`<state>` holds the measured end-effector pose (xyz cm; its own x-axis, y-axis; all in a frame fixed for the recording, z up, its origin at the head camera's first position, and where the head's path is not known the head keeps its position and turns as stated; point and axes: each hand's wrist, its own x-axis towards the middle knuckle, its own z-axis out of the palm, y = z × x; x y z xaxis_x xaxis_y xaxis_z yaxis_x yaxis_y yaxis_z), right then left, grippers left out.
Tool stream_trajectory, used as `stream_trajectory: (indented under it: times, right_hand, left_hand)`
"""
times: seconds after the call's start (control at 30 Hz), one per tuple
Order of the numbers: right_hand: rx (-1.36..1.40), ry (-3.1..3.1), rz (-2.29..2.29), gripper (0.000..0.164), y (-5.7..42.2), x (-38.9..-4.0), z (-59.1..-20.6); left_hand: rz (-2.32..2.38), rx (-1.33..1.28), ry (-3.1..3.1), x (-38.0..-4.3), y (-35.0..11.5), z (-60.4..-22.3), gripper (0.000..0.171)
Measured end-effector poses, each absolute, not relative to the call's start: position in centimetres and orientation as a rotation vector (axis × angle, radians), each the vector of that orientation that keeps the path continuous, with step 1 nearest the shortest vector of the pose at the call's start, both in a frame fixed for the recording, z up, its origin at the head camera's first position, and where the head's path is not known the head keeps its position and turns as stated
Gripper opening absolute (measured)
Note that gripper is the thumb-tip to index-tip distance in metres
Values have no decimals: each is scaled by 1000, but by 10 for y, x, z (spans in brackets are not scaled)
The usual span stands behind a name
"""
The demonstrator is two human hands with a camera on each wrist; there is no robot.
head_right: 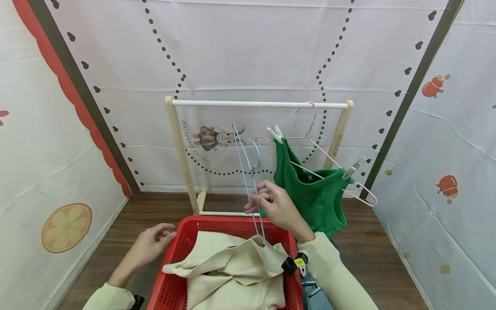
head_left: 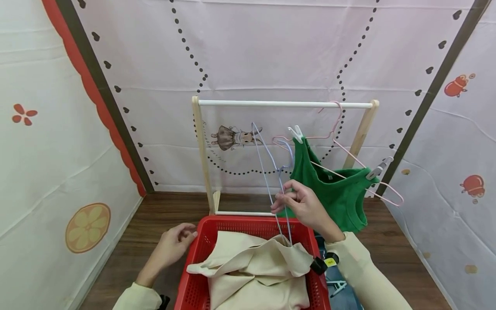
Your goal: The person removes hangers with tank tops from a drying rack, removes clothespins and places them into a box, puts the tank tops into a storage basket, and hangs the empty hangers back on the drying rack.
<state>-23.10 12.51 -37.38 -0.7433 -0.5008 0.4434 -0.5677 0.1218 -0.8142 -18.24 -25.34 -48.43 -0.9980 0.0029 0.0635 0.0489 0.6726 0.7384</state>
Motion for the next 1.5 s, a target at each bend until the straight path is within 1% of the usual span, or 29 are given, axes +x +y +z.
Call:
stream_trajectory:
  times: [0.33, 0.53, 0.83, 1.13, 1.3, 1.5]
  right_hand:
    - [1090, -2278, 1839, 11, 117, -238, -361]
    - [1107, -2245, 1879, 11, 113, -242, -355]
    - [1093, -2238, 1930, 17, 108, -246, -348]
    - [1112, -2203, 1968, 18, 99, -251, -340]
    - [1063, -2190, 1968, 22, 95, -252, -330]
    - [1017, -2162, 1991, 24, 86, -254, -320]
  left_hand:
    - [-1229, -34, -2909, -189, -246, -491, 46]
    - [-1320, -52, -2933, -193, -242, -495, 54]
    - [-1414, -61, -2892, -193, -237, -499, 54]
    - [-1406, -77, -2912, -193, -233, -504, 52]
    - [-1448, -54, -2901, -193, -232, -507, 50]
    - [-1469, -27, -2896, -193, -231, -508, 50]
